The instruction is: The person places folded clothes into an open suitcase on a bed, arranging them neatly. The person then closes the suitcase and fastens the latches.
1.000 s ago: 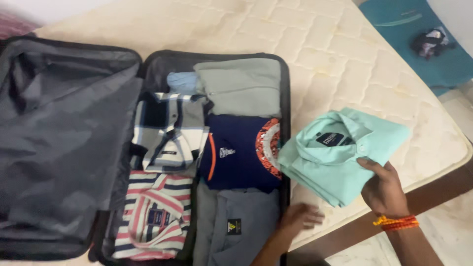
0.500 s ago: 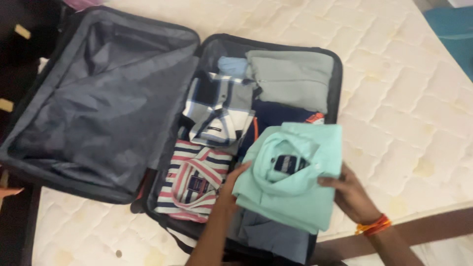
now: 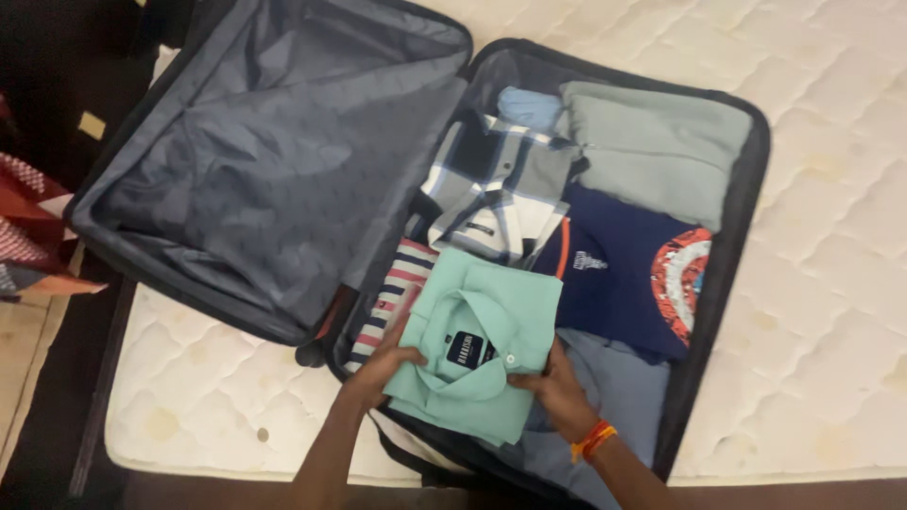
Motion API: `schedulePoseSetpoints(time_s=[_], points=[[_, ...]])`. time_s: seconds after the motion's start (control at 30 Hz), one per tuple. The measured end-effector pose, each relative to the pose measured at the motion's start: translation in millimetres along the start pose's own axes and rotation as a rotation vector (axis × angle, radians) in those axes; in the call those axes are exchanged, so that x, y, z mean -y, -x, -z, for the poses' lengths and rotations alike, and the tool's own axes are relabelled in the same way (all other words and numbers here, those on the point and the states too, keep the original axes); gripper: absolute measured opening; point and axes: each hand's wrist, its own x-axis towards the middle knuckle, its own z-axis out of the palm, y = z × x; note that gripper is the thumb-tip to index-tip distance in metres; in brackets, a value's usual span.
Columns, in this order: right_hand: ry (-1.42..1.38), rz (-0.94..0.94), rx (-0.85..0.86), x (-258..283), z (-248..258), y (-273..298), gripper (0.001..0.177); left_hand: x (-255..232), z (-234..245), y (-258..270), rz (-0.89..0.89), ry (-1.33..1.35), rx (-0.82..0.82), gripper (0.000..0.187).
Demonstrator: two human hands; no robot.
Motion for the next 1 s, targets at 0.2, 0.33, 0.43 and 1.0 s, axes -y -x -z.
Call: schedulePoseSetpoints(time_s=[0.2, 0.33, 0.43, 1.0], points=[[-0.055, 0.066, 0.086, 3, -36, -12, 0.085, -5, 41, -10, -0.005, 0.071, -0.014, 0.103], [0.077, -0.033, 0.046, -3, -47, -33, 0.074, -10, 61, -14, -0.057, 0.02, -0.034, 0.084], [0.14, -0.156, -0.029, -18, -46, -43, 0.07, 6, 59, -30, -0.149, -0.34, -0.236, 0.059], [0.518, -0.031, -0.215, -64, -9, -41, 0.046, 9, 24, 2, -0.153, -0.832, -0.4, 0.074]])
